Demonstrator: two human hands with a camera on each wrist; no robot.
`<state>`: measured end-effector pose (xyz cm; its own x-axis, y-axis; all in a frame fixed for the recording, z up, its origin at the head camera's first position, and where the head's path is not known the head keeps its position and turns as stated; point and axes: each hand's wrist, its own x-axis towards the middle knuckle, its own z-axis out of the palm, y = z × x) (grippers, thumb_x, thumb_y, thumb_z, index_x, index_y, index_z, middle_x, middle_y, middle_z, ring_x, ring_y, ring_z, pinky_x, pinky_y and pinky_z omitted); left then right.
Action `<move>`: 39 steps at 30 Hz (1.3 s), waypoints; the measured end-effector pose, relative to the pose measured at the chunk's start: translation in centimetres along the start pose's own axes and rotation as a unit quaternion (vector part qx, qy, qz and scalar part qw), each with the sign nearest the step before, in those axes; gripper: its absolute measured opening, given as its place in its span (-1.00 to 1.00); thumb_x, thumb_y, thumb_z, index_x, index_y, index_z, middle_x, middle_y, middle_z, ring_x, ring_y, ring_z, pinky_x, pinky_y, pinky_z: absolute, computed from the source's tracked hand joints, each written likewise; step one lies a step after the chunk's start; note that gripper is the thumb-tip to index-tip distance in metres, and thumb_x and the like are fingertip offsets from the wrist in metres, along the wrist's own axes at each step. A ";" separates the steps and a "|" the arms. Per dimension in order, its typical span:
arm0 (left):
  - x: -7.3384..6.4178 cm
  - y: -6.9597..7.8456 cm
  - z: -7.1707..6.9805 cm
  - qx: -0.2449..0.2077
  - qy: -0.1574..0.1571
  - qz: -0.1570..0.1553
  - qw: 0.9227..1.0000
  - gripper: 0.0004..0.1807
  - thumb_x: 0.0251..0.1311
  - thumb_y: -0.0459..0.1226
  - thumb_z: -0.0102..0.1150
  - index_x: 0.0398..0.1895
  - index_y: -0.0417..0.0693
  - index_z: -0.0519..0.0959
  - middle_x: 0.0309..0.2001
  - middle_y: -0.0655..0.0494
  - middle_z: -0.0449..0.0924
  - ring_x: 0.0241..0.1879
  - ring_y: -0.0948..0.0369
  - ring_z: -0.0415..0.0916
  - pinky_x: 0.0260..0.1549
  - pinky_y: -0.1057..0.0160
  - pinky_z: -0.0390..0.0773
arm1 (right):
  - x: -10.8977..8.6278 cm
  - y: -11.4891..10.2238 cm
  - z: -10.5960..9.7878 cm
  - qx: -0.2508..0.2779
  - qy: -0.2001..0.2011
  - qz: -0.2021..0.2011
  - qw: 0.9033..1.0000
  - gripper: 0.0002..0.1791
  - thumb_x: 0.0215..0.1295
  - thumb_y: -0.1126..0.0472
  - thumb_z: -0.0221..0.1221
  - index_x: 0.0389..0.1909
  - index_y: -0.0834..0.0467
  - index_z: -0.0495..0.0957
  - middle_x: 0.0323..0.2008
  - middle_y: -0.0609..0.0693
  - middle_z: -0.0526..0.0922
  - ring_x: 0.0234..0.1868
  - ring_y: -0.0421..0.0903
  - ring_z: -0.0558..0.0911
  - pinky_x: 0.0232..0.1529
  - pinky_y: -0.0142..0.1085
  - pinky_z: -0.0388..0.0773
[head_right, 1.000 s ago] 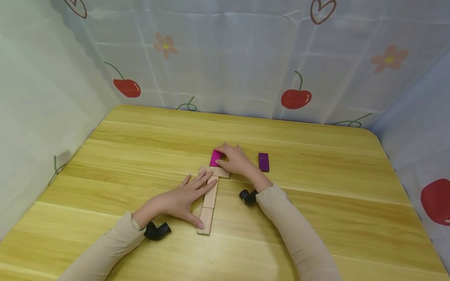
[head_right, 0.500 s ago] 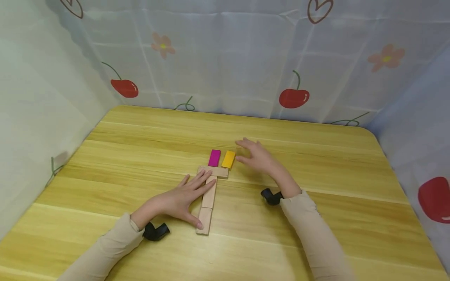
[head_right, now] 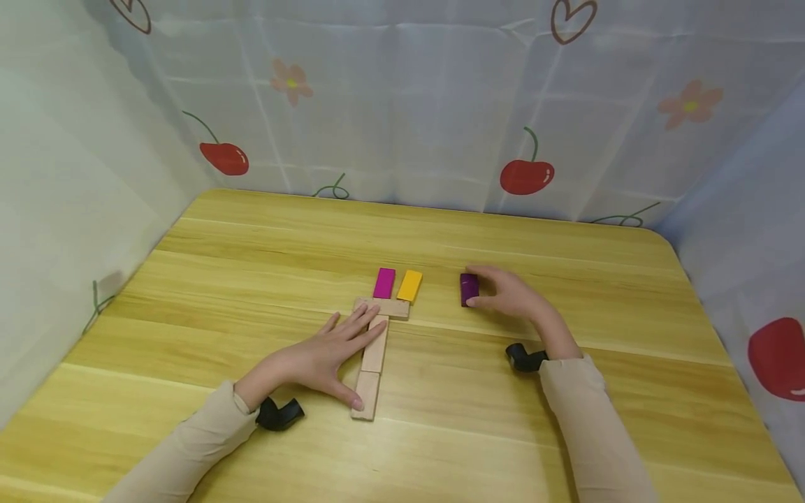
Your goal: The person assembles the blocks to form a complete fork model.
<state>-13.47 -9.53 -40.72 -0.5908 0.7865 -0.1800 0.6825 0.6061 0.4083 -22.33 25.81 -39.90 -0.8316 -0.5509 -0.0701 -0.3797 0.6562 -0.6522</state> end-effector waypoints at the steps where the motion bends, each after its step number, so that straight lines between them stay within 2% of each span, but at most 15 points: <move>1: 0.0 0.0 0.0 0.000 0.000 0.000 1.000 0.31 -0.16 0.35 0.22 0.49 -0.04 -0.27 0.45 -0.03 -0.57 0.38 0.06 -0.63 0.22 -0.19 -0.41 | -0.1 0.3 0.1 0.003 -0.001 0.003 1.000 -0.28 0.20 0.21 0.27 0.31 0.40 0.21 0.27 0.35 0.24 0.30 0.26 0.15 0.23 0.11 0.07; 6: 0.1 -0.1 0.1 -0.003 -0.001 -0.002 1.000 0.31 -0.16 0.35 0.22 0.49 -0.02 -0.28 0.45 -0.01 -0.58 0.38 0.07 -0.63 0.23 -0.17 -0.42 | -0.3 0.9 0.5 0.017 0.004 0.011 1.000 -0.25 0.18 0.19 0.29 0.32 0.36 0.21 0.29 0.34 0.21 0.32 0.26 0.12 0.24 0.12 0.03; 16: 0.0 -0.1 0.0 -0.005 -0.001 -0.001 1.000 0.31 -0.16 0.35 0.22 0.49 -0.02 -0.28 0.45 -0.01 -0.58 0.39 0.07 -0.62 0.23 -0.18 -0.42 | -0.4 0.7 0.7 0.012 0.015 0.015 1.000 -0.26 0.17 0.18 0.30 0.32 0.34 0.23 0.28 0.35 0.22 0.31 0.28 0.12 0.23 0.14 0.03; 22: 0.0 -0.1 0.0 -0.004 0.000 -0.002 1.000 0.31 -0.17 0.36 0.21 0.49 -0.01 -0.28 0.45 -0.01 -0.57 0.39 0.08 -0.62 0.23 -0.17 -0.42 | -0.3 0.9 0.9 0.006 0.044 0.018 0.999 -0.27 0.10 0.14 0.36 0.23 0.37 0.31 0.20 0.34 0.32 0.25 0.28 0.23 0.20 0.13 0.12; 26: 0.0 -0.1 0.1 -0.002 -0.002 -0.005 1.000 0.31 -0.17 0.37 0.20 0.49 0.00 -0.29 0.45 0.01 -0.58 0.38 0.10 -0.63 0.23 -0.16 -0.43 | 0.0 0.9 0.9 0.034 0.072 0.043 0.996 -0.24 0.09 0.08 0.36 0.23 0.34 0.30 0.20 0.29 0.34 0.26 0.24 0.25 0.20 0.08 0.16; 30: 0.0 -0.1 0.0 -0.001 0.000 -0.004 1.000 0.31 -0.17 0.35 0.22 0.49 -0.02 -0.27 0.45 -0.01 -0.56 0.39 0.08 -0.62 0.23 -0.18 -0.42 | 0.6 0.4 0.8 0.065 0.099 0.047 0.992 -0.25 0.09 0.08 0.36 0.25 0.29 0.30 0.21 0.25 0.35 0.27 0.23 0.25 0.20 0.05 0.18; 36: 0.1 0.1 -0.1 -0.002 -0.001 -0.005 1.000 0.30 -0.17 0.35 0.22 0.49 -0.03 -0.26 0.46 -0.01 -0.55 0.39 0.07 -0.62 0.23 -0.18 -0.40 | 2.2 -1.3 0.6 0.092 0.095 0.056 0.990 -0.22 0.09 0.01 0.35 0.28 0.21 0.29 0.26 0.20 0.31 0.31 0.16 0.21 0.22 0.02 0.16; 39: 0.1 0.2 -0.2 -0.002 -0.003 -0.006 1.000 0.30 -0.16 0.35 0.22 0.49 -0.03 -0.27 0.45 -0.02 -0.56 0.39 0.07 -0.62 0.23 -0.18 -0.40 | 3.3 -2.3 0.6 0.110 0.096 0.048 0.988 -0.22 0.08 0.01 0.35 0.28 0.20 0.29 0.27 0.18 0.31 0.32 0.13 0.20 0.23 0.00 0.16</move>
<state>-13.40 -9.36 -40.48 -0.5962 0.7799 -0.1904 0.6734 0.6150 0.4103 -23.95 22.17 -39.10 -0.9287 -0.3708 -0.0089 -0.2164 0.5610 -0.7990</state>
